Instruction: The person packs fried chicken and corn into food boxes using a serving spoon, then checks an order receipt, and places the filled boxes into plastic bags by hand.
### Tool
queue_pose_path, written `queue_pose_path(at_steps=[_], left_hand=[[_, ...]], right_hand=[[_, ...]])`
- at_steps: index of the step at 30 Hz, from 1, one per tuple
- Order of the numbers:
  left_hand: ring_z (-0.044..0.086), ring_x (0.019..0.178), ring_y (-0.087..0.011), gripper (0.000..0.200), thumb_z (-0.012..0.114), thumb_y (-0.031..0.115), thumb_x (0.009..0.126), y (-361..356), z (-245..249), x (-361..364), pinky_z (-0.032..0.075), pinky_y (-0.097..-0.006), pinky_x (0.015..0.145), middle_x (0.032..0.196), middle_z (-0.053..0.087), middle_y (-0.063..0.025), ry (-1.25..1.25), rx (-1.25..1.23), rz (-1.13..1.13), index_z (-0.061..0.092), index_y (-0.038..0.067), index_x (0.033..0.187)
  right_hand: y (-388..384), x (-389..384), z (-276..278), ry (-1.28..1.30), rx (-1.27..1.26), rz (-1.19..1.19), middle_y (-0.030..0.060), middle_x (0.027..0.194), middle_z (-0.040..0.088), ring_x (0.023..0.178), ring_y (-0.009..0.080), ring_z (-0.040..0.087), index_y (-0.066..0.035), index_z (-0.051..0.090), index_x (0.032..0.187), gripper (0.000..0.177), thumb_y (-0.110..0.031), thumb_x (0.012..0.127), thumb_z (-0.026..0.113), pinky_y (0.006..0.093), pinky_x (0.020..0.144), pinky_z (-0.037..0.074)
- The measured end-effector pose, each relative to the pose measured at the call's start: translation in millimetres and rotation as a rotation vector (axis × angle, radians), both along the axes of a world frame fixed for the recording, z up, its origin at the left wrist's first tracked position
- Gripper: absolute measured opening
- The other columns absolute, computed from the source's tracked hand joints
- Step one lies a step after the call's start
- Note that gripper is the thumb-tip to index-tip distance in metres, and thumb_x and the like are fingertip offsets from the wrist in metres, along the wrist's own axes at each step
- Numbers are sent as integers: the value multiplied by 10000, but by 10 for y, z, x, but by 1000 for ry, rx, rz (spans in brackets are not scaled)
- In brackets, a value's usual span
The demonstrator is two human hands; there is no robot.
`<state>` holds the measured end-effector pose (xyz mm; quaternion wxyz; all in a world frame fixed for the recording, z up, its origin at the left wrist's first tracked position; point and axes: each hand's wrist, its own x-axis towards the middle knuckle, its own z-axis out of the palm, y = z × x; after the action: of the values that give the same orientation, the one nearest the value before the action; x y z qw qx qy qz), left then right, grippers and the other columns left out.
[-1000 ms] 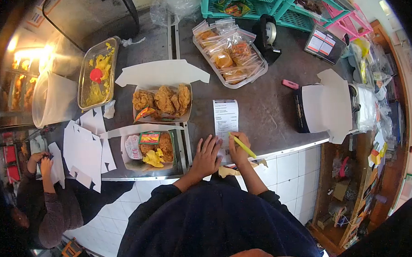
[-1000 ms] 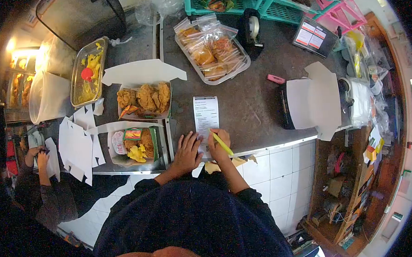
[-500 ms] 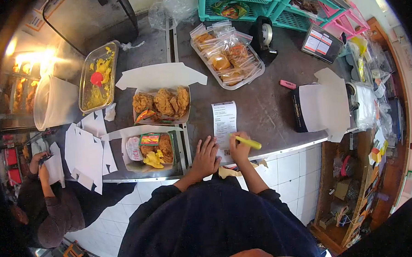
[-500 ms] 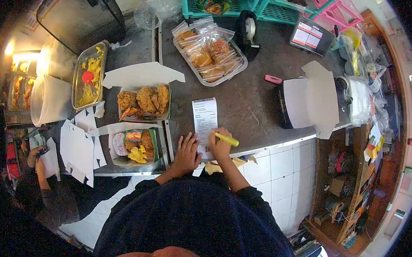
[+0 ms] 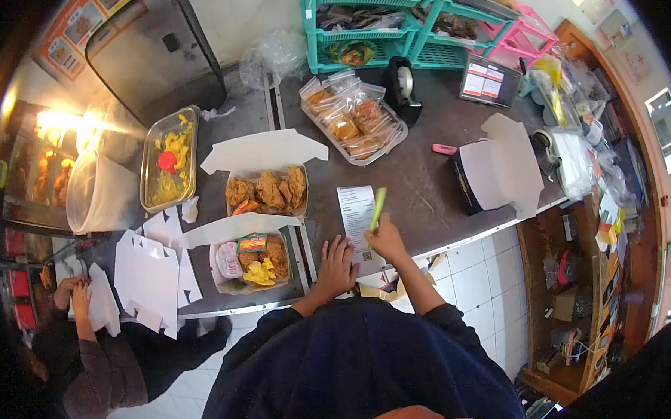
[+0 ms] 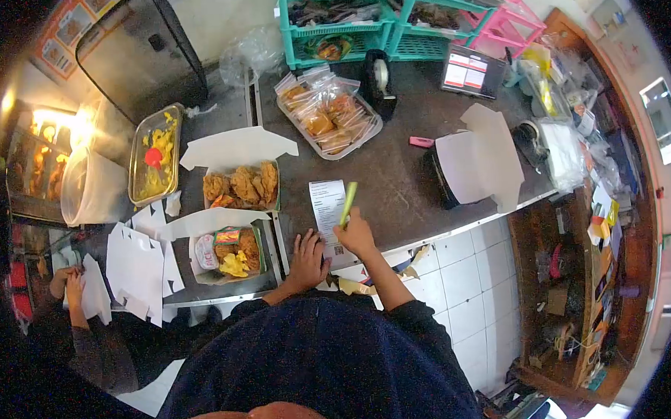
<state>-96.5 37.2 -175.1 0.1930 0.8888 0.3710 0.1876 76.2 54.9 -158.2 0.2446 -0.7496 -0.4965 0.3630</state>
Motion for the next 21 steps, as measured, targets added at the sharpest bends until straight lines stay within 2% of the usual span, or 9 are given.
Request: queue_pose_path(at_steps=[6, 9, 10, 11, 13, 16, 17, 19, 21], left_hand=[[295, 1131, -355, 405, 522, 214, 724, 3, 53, -34, 179, -524, 929, 1171, 349, -190, -106, -38, 3, 432, -27, 1036], [349, 1086, -356, 402, 541, 174, 703, 52, 650, -240, 234, -482, 908, 1114, 414, -177, -339, -113, 34, 431, -15, 1041], [376, 1059, -360, 394, 541, 155, 699, 120, 1016, -443, 269, -461, 893, 1084, 439, -170, -438, -120, 22, 430, -10, 1039], [422, 1017, -335, 387, 536, 144, 697, 194, 1188, -715, 320, -422, 864, 1043, 470, -153, -420, 142, 138, 434, -12, 1036], [421, 1012, -249, 366, 519, 148, 739, 333, 1724, -1182, 309, -385, 868, 1065, 464, -137, -632, 255, 527, 431, -21, 1051], [408, 1027, -230, 298, 443, 129, 812, 656, 2059, -1854, 285, -317, 874, 1062, 473, -126, -596, 372, 785, 436, -15, 1072], [414, 1033, -244, 316, 453, 143, 811, 689, 2023, -2066, 291, -341, 880, 1087, 466, -139, -495, 290, 759, 433, -21, 1081], [405, 1062, -271, 355, 449, 175, 817, 742, 1642, -2361, 290, -374, 897, 1124, 451, -160, -330, 28, 737, 419, -27, 1107], [365, 1100, -325, 410, 443, 223, 821, 707, 1066, -2413, 264, -415, 922, 1159, 417, -198, -206, -242, 677, 394, -33, 1137]], right_hand=[[36, -138, 13, -358, -102, 57, 219, 773, 564, 716, 362, 561, -24, 309, 1050, 565, -280, 648, 614, 439, 652, 442], [144, -277, 426, -305, 15, 56, 229, 849, 551, 802, 364, 543, -1, 335, 1079, 559, -284, 676, 599, 431, 708, 427], [272, -398, 564, -324, 359, 114, 230, 894, 538, 847, 363, 525, 8, 356, 1091, 543, -279, 694, 588, 425, 740, 414], [416, -583, 714, -336, 697, 164, 231, 939, 525, 892, 362, 507, 16, 376, 1104, 528, -275, 711, 576, 419, 772, 400], [646, -1018, 1186, -118, 771, 284, 197, 1007, 512, 914, 347, 496, -35, 439, 1093, 474, -314, 728, 551, 411, 802, 376], [614, -1495, 1499, 74, 358, 571, 202, 1049, 484, 975, 336, 458, -76, 449, 1111, 463, -346, 741, 518, 409, 810, 368], [486, -1611, 1599, 98, 91, 641, 203, 1079, 463, 1006, 339, 438, -85, 455, 1114, 456, -347, 745, 509, 422, 814, 362], [168, -1801, 1095, -232, 228, 775, 191, 1131, 413, 1051, 348, 385, -119, 422, 1156, 454, -326, 759, 495, 422, 881, 309], [-170, -1930, 480, -258, 449, 641, 190, 1185, 345, 1109, 353, 312, -132, 408, 1169, 458, -322, 761, 490, 459, 907, 260]])
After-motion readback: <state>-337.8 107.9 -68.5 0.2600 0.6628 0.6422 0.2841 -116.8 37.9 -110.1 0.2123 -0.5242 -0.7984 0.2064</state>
